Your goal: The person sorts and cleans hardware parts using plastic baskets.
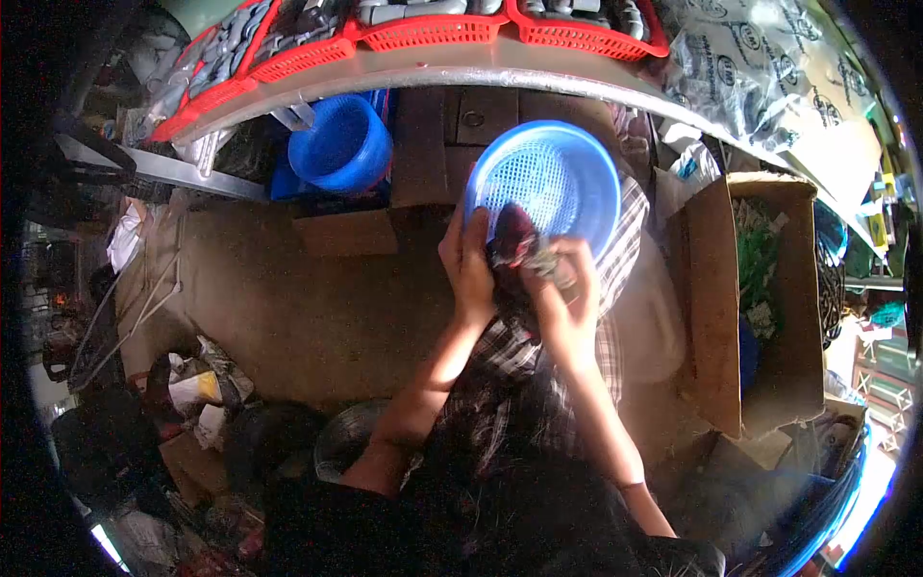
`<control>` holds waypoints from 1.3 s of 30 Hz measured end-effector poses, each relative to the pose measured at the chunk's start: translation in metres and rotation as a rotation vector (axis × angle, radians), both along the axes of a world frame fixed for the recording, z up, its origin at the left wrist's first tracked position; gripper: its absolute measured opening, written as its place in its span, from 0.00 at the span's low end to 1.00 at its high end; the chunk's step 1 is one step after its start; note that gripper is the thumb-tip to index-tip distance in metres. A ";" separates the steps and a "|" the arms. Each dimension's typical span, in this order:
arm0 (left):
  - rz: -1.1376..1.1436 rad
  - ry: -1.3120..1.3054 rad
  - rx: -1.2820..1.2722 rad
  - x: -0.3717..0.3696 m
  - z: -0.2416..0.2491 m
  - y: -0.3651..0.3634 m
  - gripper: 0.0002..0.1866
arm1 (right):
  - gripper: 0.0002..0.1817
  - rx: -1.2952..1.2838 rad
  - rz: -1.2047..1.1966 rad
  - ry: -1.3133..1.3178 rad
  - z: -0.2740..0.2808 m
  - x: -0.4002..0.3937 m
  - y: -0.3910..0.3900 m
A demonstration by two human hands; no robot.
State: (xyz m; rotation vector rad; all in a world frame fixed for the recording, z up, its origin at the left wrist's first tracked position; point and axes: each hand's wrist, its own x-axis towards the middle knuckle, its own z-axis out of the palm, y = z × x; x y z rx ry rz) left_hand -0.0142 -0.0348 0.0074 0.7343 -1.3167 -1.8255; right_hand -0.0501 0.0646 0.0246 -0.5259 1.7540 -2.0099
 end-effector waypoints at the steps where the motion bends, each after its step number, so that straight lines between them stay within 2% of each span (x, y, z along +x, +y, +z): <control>1: -0.039 0.070 0.023 0.004 0.003 0.004 0.21 | 0.12 0.031 -0.024 -0.174 0.020 0.000 0.000; 2: -0.038 0.053 -0.129 0.005 -0.008 0.006 0.22 | 0.13 -0.031 -0.089 -0.226 0.034 -0.004 -0.003; 4: 0.051 -0.022 -0.193 0.008 -0.031 0.001 0.20 | 0.18 -0.156 -0.282 -0.340 0.039 -0.010 -0.006; 5: 0.123 -0.049 -0.101 0.010 -0.045 -0.009 0.19 | 0.25 -0.143 -0.259 -0.228 0.046 -0.019 0.003; 6: 0.199 -0.045 0.005 0.014 -0.058 -0.026 0.18 | 0.28 0.051 -0.321 -0.017 0.043 -0.033 0.019; 7: 0.227 0.082 0.301 0.019 -0.063 -0.055 0.16 | 0.30 -0.001 -0.498 -0.049 0.051 -0.039 0.027; 8: 0.288 0.029 0.233 0.026 -0.061 -0.079 0.16 | 0.30 0.030 -0.549 0.037 0.051 -0.058 0.047; 9: 0.353 -0.023 0.166 0.034 -0.059 -0.105 0.15 | 0.32 0.046 -0.607 0.010 0.066 -0.067 0.062; 10: 0.473 -0.038 0.034 0.042 -0.075 -0.139 0.15 | 0.31 -0.066 -0.582 0.063 0.049 -0.082 0.096; 11: 0.595 -0.054 -0.099 0.051 -0.095 -0.173 0.16 | 0.29 -0.057 -0.648 0.121 0.043 -0.092 0.122; 13: 0.623 -0.237 0.004 0.073 -0.106 -0.227 0.15 | 0.25 0.121 -0.847 0.347 0.041 -0.096 0.171; 14: 0.598 -0.339 0.025 0.076 -0.096 -0.238 0.14 | 0.23 0.257 -0.930 0.485 0.041 -0.094 0.193; 16: 0.591 -0.536 0.047 0.083 -0.091 -0.267 0.12 | 0.20 0.527 -0.993 0.784 0.043 -0.087 0.228; 18: 0.673 -0.690 0.008 0.082 -0.094 -0.294 0.11 | 0.14 0.767 -0.915 1.111 0.049 -0.087 0.250; 20: 0.857 -0.888 -0.509 0.085 -0.130 -0.335 0.11 | 0.11 1.177 -0.813 1.172 0.032 -0.093 0.321; 21: 0.938 -0.972 -0.777 0.079 -0.121 -0.330 0.13 | 0.11 1.381 -0.753 1.193 0.032 -0.096 0.335; 22: 0.980 -1.029 -0.643 0.071 -0.114 -0.324 0.22 | 0.10 1.441 -0.635 1.122 0.028 -0.102 0.347; 25: 0.791 -1.099 -0.830 0.056 -0.099 -0.300 0.29 | 0.14 1.586 -0.522 0.681 0.007 -0.106 0.339; 26: 0.646 -1.173 -0.856 0.056 -0.106 -0.301 0.30 | 0.19 1.710 -0.480 0.570 0.000 -0.108 0.330; 27: 0.536 -1.352 -0.926 0.054 -0.114 -0.300 0.30 | 0.23 1.804 -0.375 0.515 -0.018 -0.115 0.336; 28: 0.512 -1.401 -1.055 0.057 -0.120 -0.303 0.31 | 0.23 1.853 -0.214 0.420 -0.049 -0.130 0.367; 29: 0.472 -1.423 -1.201 0.058 -0.128 -0.311 0.32 | 0.19 1.883 -0.062 0.192 -0.044 -0.138 0.357; 30: 0.779 -1.341 -1.258 0.059 -0.157 -0.321 0.33 | 0.15 1.848 -0.190 0.407 -0.069 -0.141 0.381; 31: 0.729 -1.221 -1.150 0.058 -0.149 -0.310 0.36 | 0.13 1.983 -0.100 0.232 -0.076 -0.151 0.383; 33: 0.676 -1.018 -1.191 0.056 -0.130 -0.273 0.34 | 0.11 2.036 0.085 0.465 -0.071 -0.146 0.374; 34: 0.643 -0.920 -1.208 0.055 -0.120 -0.254 0.34 | 0.11 2.024 0.099 0.619 -0.078 -0.144 0.380; 35: 0.644 -0.935 -1.224 0.056 -0.118 -0.244 0.34 | 0.10 2.105 0.193 0.595 -0.070 -0.144 0.367; 37: 0.600 -0.839 -1.180 0.062 -0.125 -0.231 0.33 | 0.10 2.047 0.179 0.581 -0.085 -0.148 0.374; 39: 0.630 -0.884 -1.183 0.061 -0.121 -0.214 0.34 | 0.10 2.055 0.205 0.504 -0.087 -0.148 0.369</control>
